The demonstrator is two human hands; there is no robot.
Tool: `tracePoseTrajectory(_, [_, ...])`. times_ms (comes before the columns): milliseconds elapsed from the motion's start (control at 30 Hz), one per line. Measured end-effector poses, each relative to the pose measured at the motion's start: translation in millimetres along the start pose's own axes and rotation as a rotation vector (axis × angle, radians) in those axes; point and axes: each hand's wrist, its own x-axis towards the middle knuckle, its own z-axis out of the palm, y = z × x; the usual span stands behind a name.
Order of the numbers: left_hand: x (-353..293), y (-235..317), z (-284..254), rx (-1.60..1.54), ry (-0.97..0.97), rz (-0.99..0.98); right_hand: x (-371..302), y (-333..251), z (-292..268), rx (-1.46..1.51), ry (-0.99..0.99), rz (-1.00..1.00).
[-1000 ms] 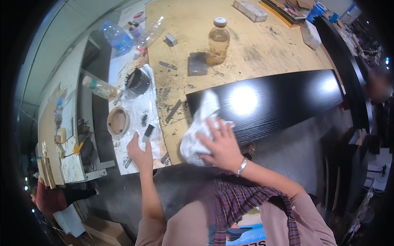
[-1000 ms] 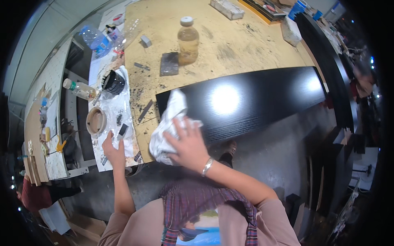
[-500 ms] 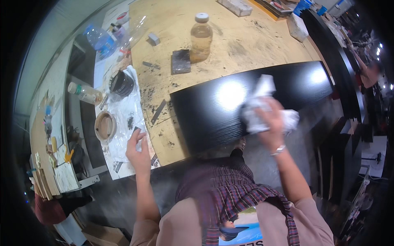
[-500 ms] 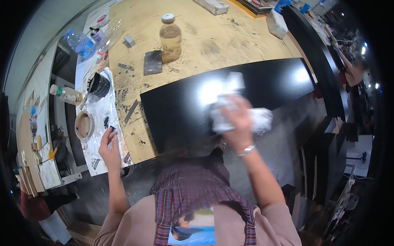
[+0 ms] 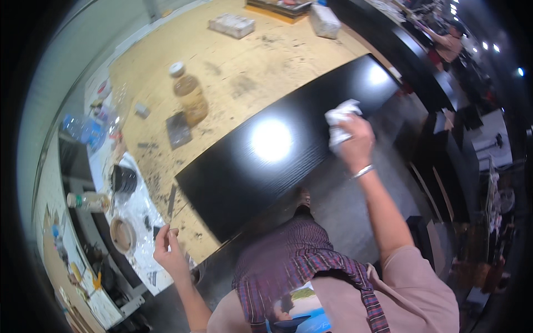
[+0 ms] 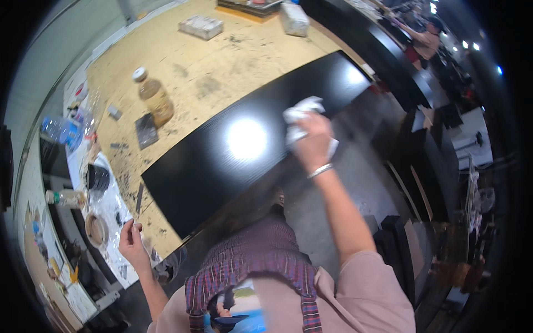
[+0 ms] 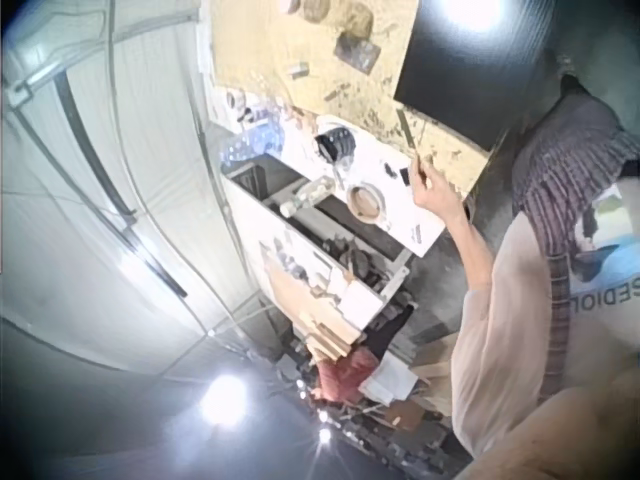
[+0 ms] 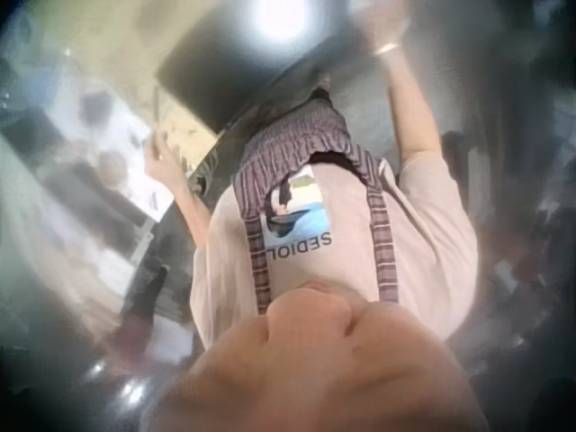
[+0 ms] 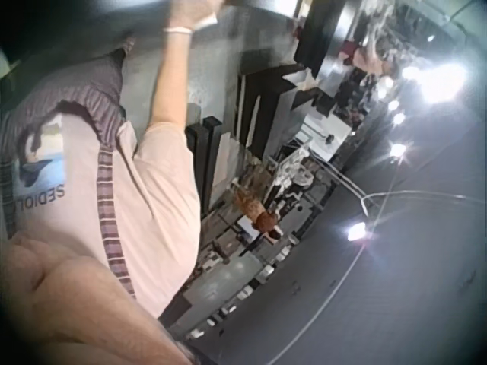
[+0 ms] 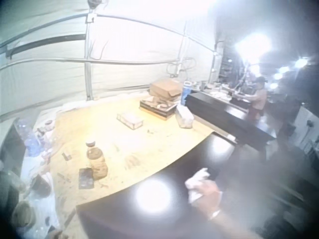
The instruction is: The person wipes a long black wood panel with a white cloth, then uses a small sanding block to rub the surface. They repeat wiping and sanding across the panel, occasionally flipping it to work on the other side. The person also briefly touches a bottle on the table.
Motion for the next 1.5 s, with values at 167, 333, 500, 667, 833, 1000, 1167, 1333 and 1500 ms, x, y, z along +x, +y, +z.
tracePoseTrajectory(167, [23.9,50.4,74.4,-0.082,-0.211,0.237,-82.3,-128.1,34.2,0.480,-0.432,-0.327])
tracePoseTrajectory(333, [28.0,100.9,145.0,-0.142,-0.296,0.366,-76.0,-59.6,48.9,0.412,-0.359,-0.295])
tracePoseTrajectory(500, [25.0,129.0,221.3,-0.075,-0.348,0.301,-18.0,107.3,43.0,0.182,-0.179,-0.100])
tracePoseTrajectory(667, [17.2,162.0,318.4,-0.075,-0.329,0.210,50.7,274.2,29.4,0.023,-0.101,-0.028])
tracePoseTrajectory(833, [13.1,178.4,403.5,0.027,-0.387,0.224,116.8,477.0,8.4,-0.310,-0.073,0.298])
tracePoseTrajectory(1000, [13.3,190.2,454.1,0.500,-0.218,0.539,173.3,509.7,-0.4,-0.244,0.077,0.209])
tracePoseTrajectory(1167, [13.4,193.9,474.7,0.676,-0.198,0.561,156.0,349.1,77.2,0.473,-0.515,-0.301])
tracePoseTrajectory(1333, [10.4,191.9,473.4,0.706,-0.188,0.515,175.3,343.3,101.0,0.240,-0.748,-0.354])
tracePoseTrajectory(1500, [10.3,193.9,474.8,0.719,-0.179,0.529,229.4,489.8,126.7,0.158,-0.292,-0.026])
